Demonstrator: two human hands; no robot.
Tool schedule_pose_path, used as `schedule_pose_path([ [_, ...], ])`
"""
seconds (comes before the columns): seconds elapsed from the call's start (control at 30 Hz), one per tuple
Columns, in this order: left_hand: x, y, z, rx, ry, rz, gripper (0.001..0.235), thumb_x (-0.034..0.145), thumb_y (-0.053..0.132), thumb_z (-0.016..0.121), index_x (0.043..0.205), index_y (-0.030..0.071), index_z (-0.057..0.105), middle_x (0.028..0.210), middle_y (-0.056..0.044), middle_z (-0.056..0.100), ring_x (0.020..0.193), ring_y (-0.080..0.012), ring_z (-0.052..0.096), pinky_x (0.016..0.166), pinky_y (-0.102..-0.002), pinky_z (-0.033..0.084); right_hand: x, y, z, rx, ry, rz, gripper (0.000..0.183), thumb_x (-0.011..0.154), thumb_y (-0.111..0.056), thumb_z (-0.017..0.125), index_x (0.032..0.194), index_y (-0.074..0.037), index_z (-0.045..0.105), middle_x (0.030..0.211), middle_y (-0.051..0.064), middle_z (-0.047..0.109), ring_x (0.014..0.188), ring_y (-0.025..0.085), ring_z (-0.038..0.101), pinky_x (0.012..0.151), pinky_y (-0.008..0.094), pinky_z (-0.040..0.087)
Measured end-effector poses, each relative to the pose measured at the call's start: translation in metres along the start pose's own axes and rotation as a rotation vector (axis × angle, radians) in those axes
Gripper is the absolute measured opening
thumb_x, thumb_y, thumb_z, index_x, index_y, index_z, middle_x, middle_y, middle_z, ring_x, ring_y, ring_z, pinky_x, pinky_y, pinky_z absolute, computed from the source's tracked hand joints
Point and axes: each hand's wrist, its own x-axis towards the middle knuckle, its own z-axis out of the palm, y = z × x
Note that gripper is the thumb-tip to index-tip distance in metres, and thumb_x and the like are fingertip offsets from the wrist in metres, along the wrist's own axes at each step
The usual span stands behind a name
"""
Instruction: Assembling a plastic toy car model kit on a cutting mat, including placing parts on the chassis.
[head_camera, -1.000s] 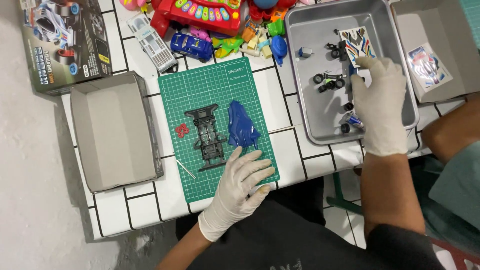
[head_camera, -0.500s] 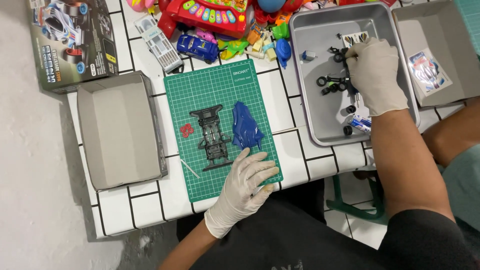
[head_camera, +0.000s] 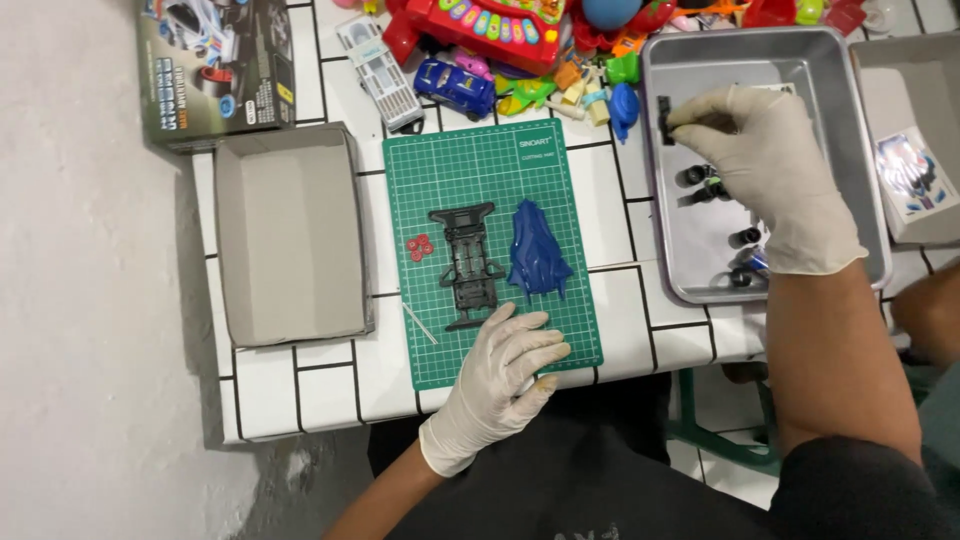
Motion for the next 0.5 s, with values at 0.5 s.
schedule_pose_path([
  [0.5, 0.001, 0.004, -0.014, -0.141, -0.088, -0.068, 0.026, 0.107, 0.027, 0.054, 0.128, 0.012, 0.055, 0.12, -0.009, 0.066, 0.127, -0.0365, 0.061, 0.118, -0.06, 0.04, 0.101, -0.012, 0.173, -0.505, -0.277, -0.666, 0.014, 0.093, -0.016, 0.075, 0.106, -0.017, 0.08, 0.103, 0.006, 0.075, 0.094, 0.032, 0.066, 0.071, 0.051, 0.051],
])
